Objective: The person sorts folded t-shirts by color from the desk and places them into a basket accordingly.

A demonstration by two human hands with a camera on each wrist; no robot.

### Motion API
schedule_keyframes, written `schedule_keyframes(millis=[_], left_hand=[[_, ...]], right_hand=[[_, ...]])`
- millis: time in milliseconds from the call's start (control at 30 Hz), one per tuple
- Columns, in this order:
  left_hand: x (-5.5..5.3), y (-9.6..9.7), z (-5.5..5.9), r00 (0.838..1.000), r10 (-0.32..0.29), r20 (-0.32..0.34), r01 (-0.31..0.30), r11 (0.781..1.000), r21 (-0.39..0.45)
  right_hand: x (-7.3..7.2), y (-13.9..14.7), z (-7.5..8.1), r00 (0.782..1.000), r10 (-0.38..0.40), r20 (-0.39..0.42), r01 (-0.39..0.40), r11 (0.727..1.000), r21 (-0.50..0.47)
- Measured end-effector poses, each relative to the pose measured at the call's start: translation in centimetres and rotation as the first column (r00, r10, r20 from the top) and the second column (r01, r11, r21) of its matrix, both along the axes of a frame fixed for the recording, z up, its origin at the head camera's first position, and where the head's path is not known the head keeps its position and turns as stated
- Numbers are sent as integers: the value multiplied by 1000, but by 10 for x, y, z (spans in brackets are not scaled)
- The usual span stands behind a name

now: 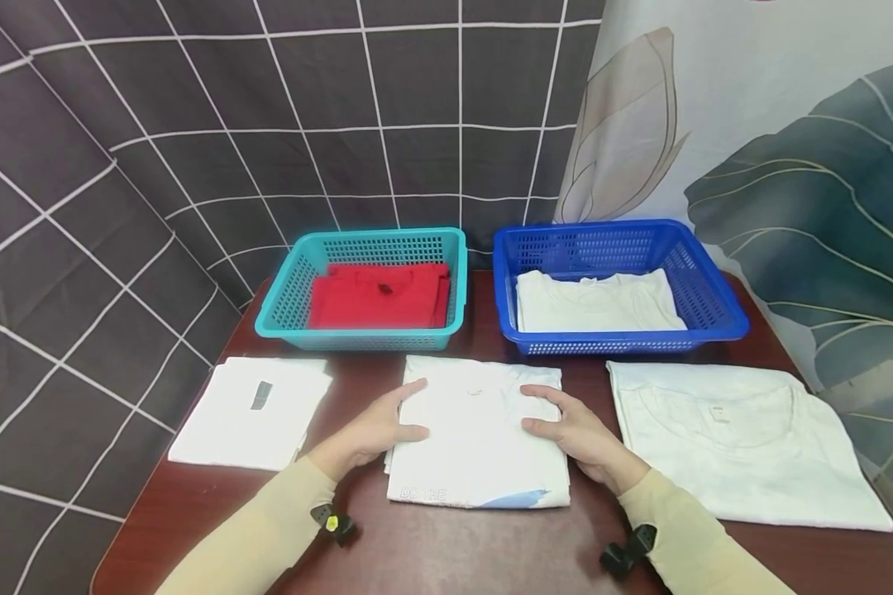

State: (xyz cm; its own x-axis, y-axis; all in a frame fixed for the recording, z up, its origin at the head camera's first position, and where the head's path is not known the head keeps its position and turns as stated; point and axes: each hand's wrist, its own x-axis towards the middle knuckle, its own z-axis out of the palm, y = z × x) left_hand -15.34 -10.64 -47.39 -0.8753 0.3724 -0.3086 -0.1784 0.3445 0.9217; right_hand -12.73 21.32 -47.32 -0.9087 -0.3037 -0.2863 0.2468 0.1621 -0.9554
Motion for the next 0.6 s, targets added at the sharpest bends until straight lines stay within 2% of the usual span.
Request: schedule_keyframes(millis=[100,267,433,600], left_hand=[[0,0,0,1000,-9,-4,9,1000,8],[3,-2,3,999,-23,-49,23,1000,-14],[10,-4,8,995,-23,-97,22,1000,-6],[17,-2,22,986,-29,-166,32,999,14]], right_hand=[[0,-2,-1,997,-23,-68,31,992,119],[1,-3,2,981,-30,-193,86,954,286],[7,-2,13,969,-24,-248,108,937,332],[19,4,33,970,-39,-238,110,951,289]])
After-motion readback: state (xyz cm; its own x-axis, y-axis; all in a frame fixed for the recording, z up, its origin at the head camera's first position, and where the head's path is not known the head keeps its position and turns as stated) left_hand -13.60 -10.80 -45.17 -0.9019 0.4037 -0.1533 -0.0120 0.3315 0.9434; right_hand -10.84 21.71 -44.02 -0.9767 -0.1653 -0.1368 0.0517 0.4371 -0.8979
